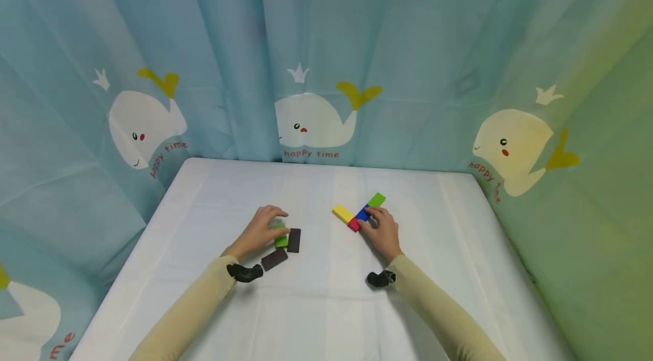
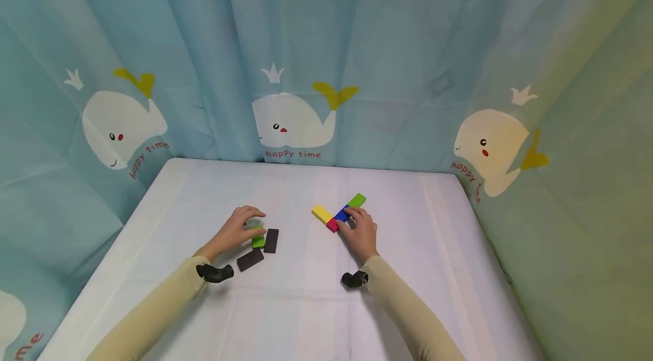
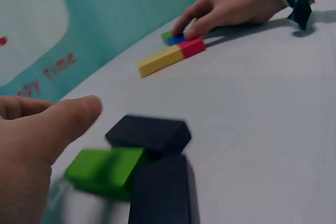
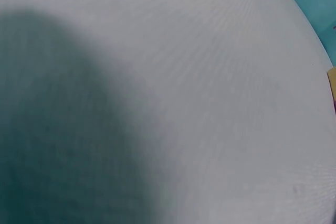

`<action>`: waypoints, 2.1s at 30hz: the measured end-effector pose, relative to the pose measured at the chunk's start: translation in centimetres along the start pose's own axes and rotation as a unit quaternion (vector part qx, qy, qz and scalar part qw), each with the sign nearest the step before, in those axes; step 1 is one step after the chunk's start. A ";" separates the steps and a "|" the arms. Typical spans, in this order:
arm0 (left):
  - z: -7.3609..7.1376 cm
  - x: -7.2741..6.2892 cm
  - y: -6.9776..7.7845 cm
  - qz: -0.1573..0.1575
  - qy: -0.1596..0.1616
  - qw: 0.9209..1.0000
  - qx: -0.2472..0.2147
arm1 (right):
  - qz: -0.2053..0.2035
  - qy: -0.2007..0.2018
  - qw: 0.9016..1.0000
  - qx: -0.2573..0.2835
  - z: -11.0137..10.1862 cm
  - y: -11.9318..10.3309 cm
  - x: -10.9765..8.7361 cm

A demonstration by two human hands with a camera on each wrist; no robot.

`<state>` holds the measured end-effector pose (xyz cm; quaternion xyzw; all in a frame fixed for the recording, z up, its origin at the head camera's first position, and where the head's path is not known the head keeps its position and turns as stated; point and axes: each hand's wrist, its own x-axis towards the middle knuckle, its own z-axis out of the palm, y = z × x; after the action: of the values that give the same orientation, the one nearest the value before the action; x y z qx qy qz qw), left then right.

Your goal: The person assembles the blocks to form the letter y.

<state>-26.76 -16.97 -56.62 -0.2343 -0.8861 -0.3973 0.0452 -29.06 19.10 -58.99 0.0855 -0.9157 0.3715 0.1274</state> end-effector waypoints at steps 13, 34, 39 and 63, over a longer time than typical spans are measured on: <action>-0.1 -2.5 -1.5 -0.032 -0.039 0.999 0.000 | -0.011 0.011 1.000 -0.005 0.3 0.3 -0.2; 0.7 -1.5 -0.4 -0.111 -0.008 0.993 0.033 | 0.010 -0.007 1.000 -0.002 0.3 0.3 0.0; 0.7 -1.2 0.1 -0.110 0.007 0.992 0.059 | 0.012 -0.008 1.000 -0.005 0.4 0.3 -0.1; 3.1 4.8 3.4 -0.223 0.152 0.957 -0.104 | -0.005 0.007 1.000 -0.007 0.2 0.2 -0.1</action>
<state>-29.15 -10.91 -55.15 0.0292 -0.8520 -0.5186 0.0652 -29.07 19.09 -59.25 0.0869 -0.9167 0.3654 0.1361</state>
